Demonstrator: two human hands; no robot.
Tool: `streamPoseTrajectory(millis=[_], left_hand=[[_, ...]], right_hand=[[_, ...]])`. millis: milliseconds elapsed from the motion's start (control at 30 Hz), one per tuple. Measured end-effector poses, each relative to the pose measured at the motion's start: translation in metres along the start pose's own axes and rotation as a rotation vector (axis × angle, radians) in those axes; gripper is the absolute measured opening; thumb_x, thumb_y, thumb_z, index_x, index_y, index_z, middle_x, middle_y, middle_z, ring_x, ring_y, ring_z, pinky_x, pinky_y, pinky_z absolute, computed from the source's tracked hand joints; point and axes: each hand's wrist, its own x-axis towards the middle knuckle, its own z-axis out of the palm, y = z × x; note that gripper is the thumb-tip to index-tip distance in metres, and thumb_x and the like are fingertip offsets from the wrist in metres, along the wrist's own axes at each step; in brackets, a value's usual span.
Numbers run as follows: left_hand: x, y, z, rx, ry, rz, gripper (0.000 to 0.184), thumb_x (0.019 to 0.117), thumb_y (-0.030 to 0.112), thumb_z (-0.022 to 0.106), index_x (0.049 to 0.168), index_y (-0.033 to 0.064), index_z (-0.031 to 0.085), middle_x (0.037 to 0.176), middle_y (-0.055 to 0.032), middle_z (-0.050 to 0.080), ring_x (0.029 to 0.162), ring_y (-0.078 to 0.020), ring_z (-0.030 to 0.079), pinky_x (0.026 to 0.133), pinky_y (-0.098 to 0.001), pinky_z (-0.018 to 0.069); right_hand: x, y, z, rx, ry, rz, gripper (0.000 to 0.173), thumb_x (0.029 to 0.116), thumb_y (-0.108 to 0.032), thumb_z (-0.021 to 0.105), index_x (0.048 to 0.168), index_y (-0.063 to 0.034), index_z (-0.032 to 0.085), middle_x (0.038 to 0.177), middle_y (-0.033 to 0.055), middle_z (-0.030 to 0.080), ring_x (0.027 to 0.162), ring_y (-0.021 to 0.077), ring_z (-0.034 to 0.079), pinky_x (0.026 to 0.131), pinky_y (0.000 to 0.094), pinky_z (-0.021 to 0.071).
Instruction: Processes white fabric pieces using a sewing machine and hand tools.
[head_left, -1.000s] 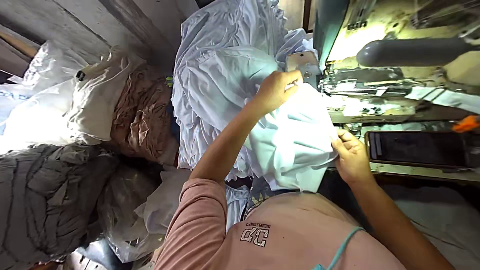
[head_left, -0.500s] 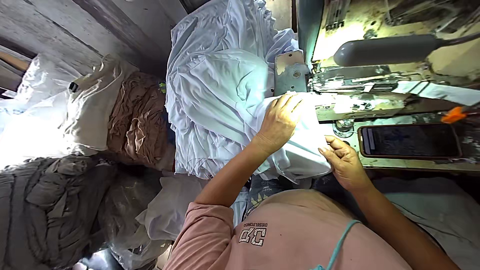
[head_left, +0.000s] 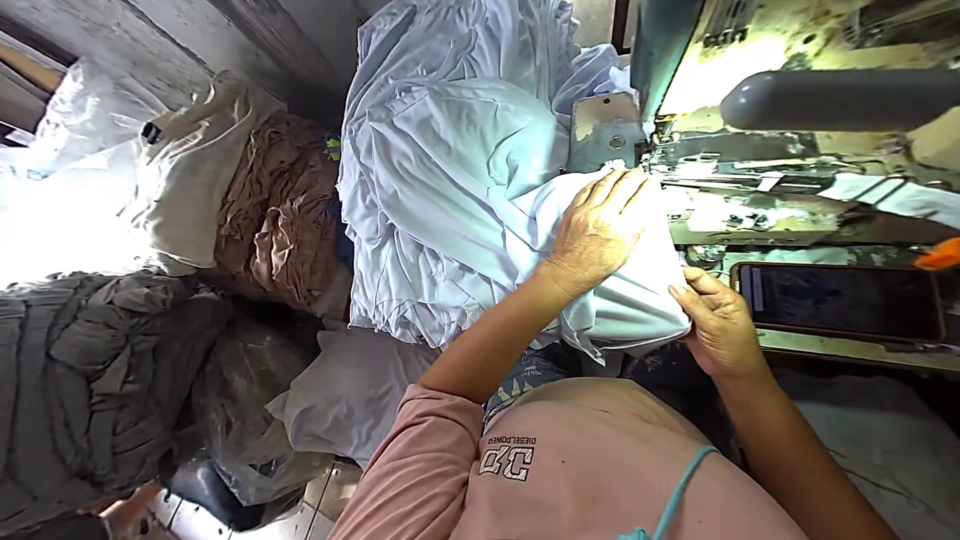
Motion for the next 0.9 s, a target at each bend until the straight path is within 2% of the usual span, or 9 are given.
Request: streamPoseTrajectory(millis=[167, 333, 400, 433, 467, 533, 633, 767, 900], left_hand=[[0.007, -0.004, -0.008, -0.079, -0.049, 0.013, 0.036, 0.1011, 0.012, 0.049, 0.127, -0.0035, 0.069, 0.134, -0.0221, 0.066, 0.129, -0.0364, 0.061, 0.110, -0.0457, 0.0463], [0.016, -0.014, -0.014, -0.185, -0.150, -0.060, 0.037, 0.0987, 0.008, 0.047, 0.126, -0.0102, 0.064, 0.138, -0.0235, 0.063, 0.133, -0.0346, 0.058, 0.115, -0.0437, 0.0427], [0.028, -0.024, -0.021, -0.260, -0.224, -0.077, 0.034, 0.0969, 0.004, 0.050, 0.125, -0.0115, 0.063, 0.131, -0.0255, 0.065, 0.126, -0.0354, 0.062, 0.109, -0.0454, 0.0476], [0.034, -0.030, -0.023, -0.277, -0.242, -0.063, 0.029, 0.0971, 0.004, 0.050, 0.119, -0.0105, 0.063, 0.118, -0.0251, 0.067, 0.115, -0.0359, 0.066, 0.099, -0.0470, 0.0523], [0.041, -0.036, -0.024, -0.281, -0.260, -0.042, 0.027, 0.0978, 0.003, 0.050, 0.116, -0.0107, 0.063, 0.110, -0.0257, 0.068, 0.107, -0.0371, 0.068, 0.093, -0.0485, 0.0534], [0.053, -0.044, -0.025, -0.262, -0.294, -0.012, 0.026, 0.0995, 0.003, 0.049, 0.114, -0.0112, 0.064, 0.105, -0.0269, 0.069, 0.103, -0.0388, 0.069, 0.093, -0.0499, 0.0526], [0.068, -0.054, -0.025, -0.222, -0.352, -0.019, 0.029, 0.1025, 0.004, 0.048, 0.119, -0.0113, 0.066, 0.113, -0.0285, 0.070, 0.111, -0.0402, 0.068, 0.102, -0.0499, 0.0492], [0.082, -0.066, -0.014, -0.188, -0.260, 0.047, 0.025, 0.1018, 0.004, 0.053, 0.111, -0.0119, 0.069, 0.110, -0.0285, 0.071, 0.110, -0.0390, 0.068, 0.101, -0.0468, 0.0494], [0.092, -0.076, -0.004, -0.256, -0.191, 0.036, 0.020, 0.0984, 0.005, 0.059, 0.106, -0.0087, 0.071, 0.103, -0.0232, 0.072, 0.103, -0.0309, 0.070, 0.096, -0.0409, 0.0516]], right_hand=[[0.001, 0.003, 0.003, 0.011, 0.019, 0.010, 0.023, 0.1008, 0.000, 0.048, 0.101, -0.0101, 0.069, 0.086, -0.0059, 0.074, 0.078, 0.0027, 0.071, 0.077, 0.0213, 0.0603], [0.006, 0.006, 0.004, -0.048, 0.001, -0.012, 0.020, 0.1007, -0.001, 0.051, 0.096, -0.0120, 0.067, 0.080, -0.0084, 0.070, 0.074, 0.0005, 0.068, 0.073, 0.0194, 0.0583], [0.009, 0.007, 0.006, -0.089, -0.002, -0.054, 0.020, 0.0995, -0.001, 0.053, 0.094, -0.0124, 0.068, 0.078, -0.0099, 0.070, 0.072, -0.0012, 0.066, 0.070, 0.0175, 0.0571], [0.011, 0.008, 0.007, -0.125, -0.001, -0.081, 0.019, 0.0989, -0.001, 0.054, 0.093, -0.0126, 0.069, 0.077, -0.0111, 0.069, 0.070, -0.0027, 0.065, 0.069, 0.0158, 0.0558], [0.012, 0.008, 0.008, -0.171, -0.001, -0.110, 0.019, 0.0983, -0.002, 0.055, 0.092, -0.0127, 0.069, 0.076, -0.0126, 0.068, 0.069, -0.0047, 0.063, 0.067, 0.0140, 0.0541], [0.015, 0.008, 0.010, -0.243, -0.013, -0.154, 0.018, 0.0982, -0.002, 0.055, 0.091, -0.0107, 0.069, 0.075, -0.0135, 0.066, 0.067, -0.0067, 0.060, 0.065, 0.0123, 0.0518], [0.019, 0.009, 0.014, -0.257, -0.027, -0.161, 0.018, 0.0989, -0.002, 0.054, 0.091, -0.0081, 0.069, 0.074, -0.0124, 0.066, 0.066, -0.0066, 0.060, 0.065, 0.0123, 0.0517], [0.029, 0.010, 0.018, -0.275, -0.001, -0.194, 0.013, 0.0985, -0.002, 0.055, 0.099, -0.0048, 0.068, 0.079, -0.0098, 0.067, 0.069, -0.0056, 0.062, 0.066, 0.0127, 0.0529], [0.044, 0.011, 0.019, -0.309, -0.009, -0.283, 0.013, 0.0983, -0.001, 0.053, 0.099, -0.0023, 0.066, 0.075, -0.0078, 0.063, 0.065, -0.0059, 0.057, 0.062, 0.0117, 0.0493]])
